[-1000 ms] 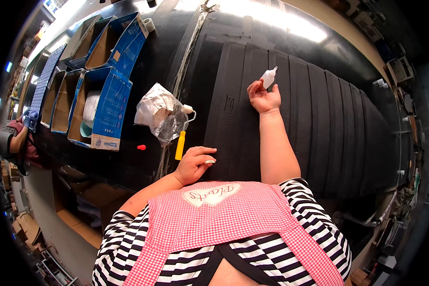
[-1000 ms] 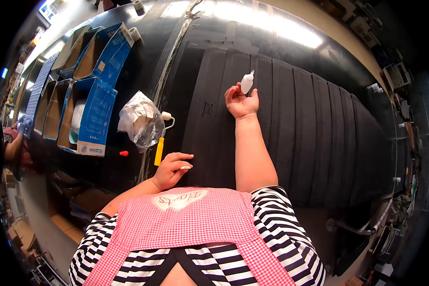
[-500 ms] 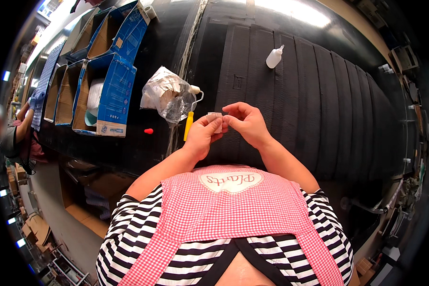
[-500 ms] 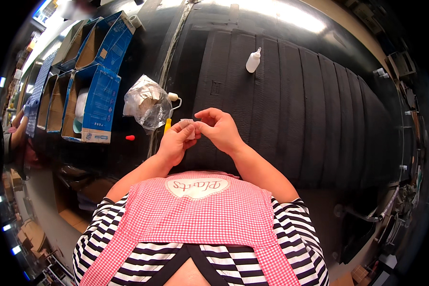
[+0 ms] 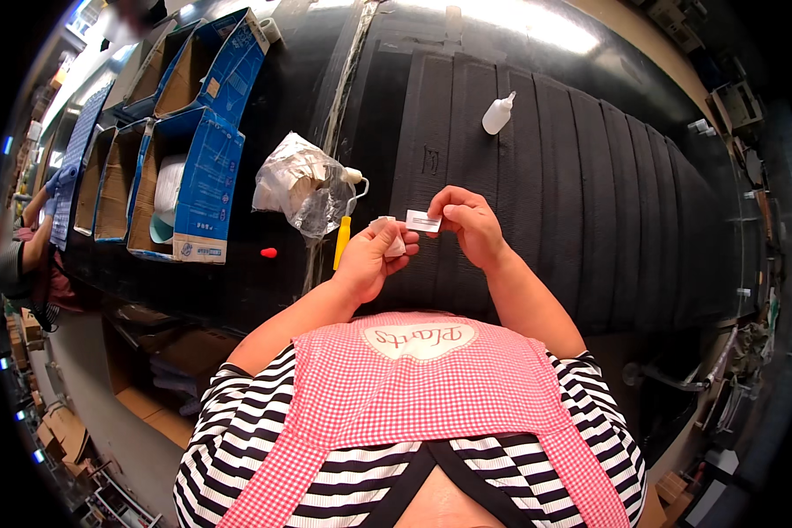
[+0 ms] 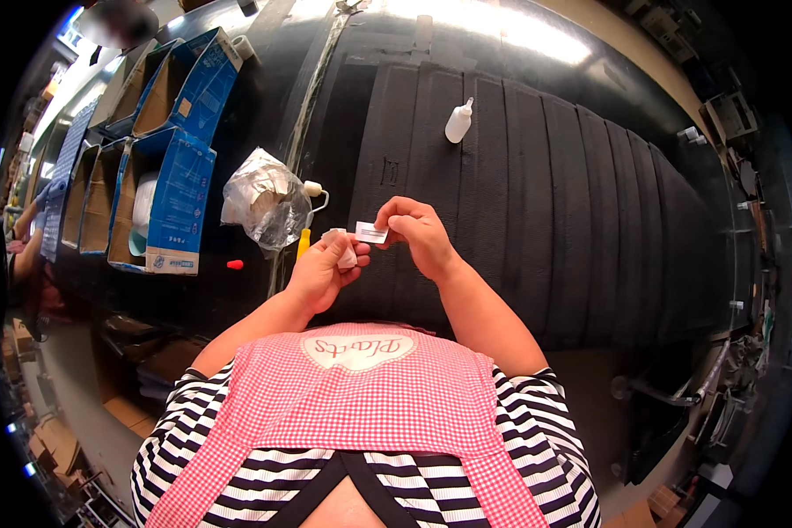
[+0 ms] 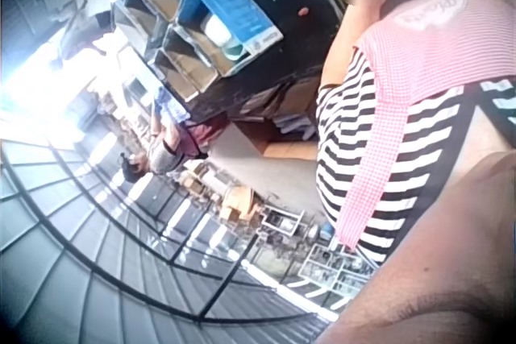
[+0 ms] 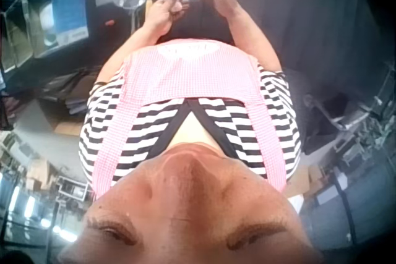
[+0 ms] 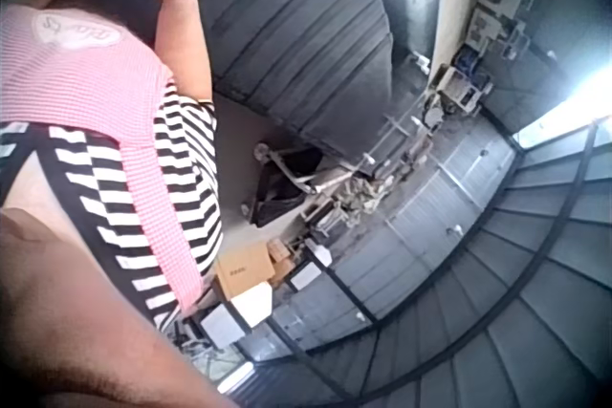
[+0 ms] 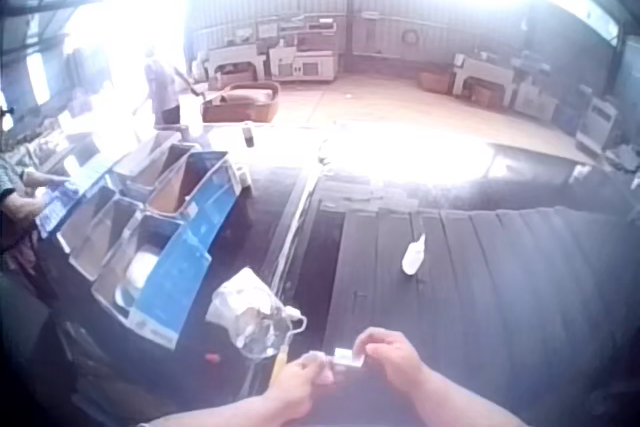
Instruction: The person picks up a glue bottle and a small roller, then walks to a large black surface. They apply glue to the surface and place small white labels on it, pressing them down with the roller. The person repeats this process for several labels.
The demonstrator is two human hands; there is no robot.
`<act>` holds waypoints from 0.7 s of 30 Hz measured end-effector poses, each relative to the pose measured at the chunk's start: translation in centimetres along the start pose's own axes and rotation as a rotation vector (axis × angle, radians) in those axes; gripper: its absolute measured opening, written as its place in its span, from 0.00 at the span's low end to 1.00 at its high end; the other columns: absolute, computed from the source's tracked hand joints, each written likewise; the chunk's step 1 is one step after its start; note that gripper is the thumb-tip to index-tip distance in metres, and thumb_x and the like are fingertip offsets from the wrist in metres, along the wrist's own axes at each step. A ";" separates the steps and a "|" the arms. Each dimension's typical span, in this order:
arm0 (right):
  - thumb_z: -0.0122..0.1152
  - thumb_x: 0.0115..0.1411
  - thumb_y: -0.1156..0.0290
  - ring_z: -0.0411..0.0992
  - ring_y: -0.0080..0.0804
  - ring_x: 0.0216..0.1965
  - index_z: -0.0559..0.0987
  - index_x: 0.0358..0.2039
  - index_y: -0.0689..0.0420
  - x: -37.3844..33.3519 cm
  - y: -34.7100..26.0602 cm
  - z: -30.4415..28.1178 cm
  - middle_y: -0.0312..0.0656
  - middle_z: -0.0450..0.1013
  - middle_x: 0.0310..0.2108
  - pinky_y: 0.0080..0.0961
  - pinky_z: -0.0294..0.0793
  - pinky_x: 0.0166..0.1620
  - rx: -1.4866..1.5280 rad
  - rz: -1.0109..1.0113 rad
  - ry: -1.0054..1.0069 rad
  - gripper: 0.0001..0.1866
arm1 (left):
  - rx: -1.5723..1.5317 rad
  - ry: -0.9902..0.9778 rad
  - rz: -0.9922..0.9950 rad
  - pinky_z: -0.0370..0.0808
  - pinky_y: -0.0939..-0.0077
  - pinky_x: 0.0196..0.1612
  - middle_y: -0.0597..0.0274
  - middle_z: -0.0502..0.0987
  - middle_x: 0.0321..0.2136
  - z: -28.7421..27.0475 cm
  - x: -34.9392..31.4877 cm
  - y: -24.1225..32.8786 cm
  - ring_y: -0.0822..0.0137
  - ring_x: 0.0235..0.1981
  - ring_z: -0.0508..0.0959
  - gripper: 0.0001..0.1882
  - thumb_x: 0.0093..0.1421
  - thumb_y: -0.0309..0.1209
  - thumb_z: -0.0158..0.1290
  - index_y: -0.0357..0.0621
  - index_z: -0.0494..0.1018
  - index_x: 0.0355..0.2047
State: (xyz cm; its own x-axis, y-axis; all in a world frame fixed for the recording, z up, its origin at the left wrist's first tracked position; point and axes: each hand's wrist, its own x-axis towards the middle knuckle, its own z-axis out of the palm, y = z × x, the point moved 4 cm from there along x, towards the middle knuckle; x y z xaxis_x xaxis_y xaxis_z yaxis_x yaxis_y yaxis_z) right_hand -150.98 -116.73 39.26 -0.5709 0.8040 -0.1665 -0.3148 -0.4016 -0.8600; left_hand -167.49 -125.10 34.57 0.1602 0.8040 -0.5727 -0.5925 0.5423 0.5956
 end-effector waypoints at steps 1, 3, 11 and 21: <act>0.55 0.56 0.80 0.70 0.18 0.30 0.77 0.32 0.60 0.0 -0.1 -0.2 0.33 0.73 0.29 0.18 0.71 0.35 -0.059 0.001 -0.013 0.04 | -0.015 -0.021 -0.003 0.78 0.76 0.41 0.63 0.80 0.39 0.1 0.1 0.1 0.69 0.38 0.81 0.16 0.67 0.42 0.53 0.45 0.73 0.47; 0.57 0.55 0.80 0.69 0.17 0.31 0.75 0.31 0.60 -0.1 -0.4 0.1 0.33 0.72 0.29 0.17 0.69 0.35 -0.249 0.008 -0.065 0.03 | -0.045 -0.046 -0.008 0.78 0.76 0.40 0.63 0.80 0.39 0.1 0.1 0.2 0.69 0.38 0.81 0.16 0.67 0.40 0.53 0.44 0.73 0.48; 0.59 0.53 0.80 0.68 0.15 0.32 0.72 0.38 0.60 0.9 -0.4 -0.1 0.31 0.70 0.31 0.14 0.67 0.35 -0.552 0.088 -0.135 0.12 | 0.138 0.027 0.066 0.77 0.79 0.40 0.63 0.80 0.36 0.9 0.5 0.9 0.72 0.36 0.80 0.11 0.61 0.28 0.59 0.42 0.75 0.43; 0.66 0.59 0.72 0.73 0.20 0.30 0.76 0.38 0.59 0.9 3.6 -2.3 0.36 0.76 0.31 0.19 0.76 0.35 -0.038 0.263 0.256 0.09 | 0.033 0.109 0.168 0.76 0.78 0.43 0.65 0.80 0.36 0.5 2.9 -0.6 0.72 0.37 0.80 0.08 0.61 0.27 0.60 0.45 0.74 0.40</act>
State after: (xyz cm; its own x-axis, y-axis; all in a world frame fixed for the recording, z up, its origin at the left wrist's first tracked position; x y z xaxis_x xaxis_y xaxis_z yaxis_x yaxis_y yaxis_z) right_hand -150.87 -116.47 34.97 -0.4187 0.7610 -0.4956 -0.1511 -0.5965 -0.7883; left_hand -166.26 -122.94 32.83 -0.0263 0.8539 -0.5198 -0.5777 0.4114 0.7050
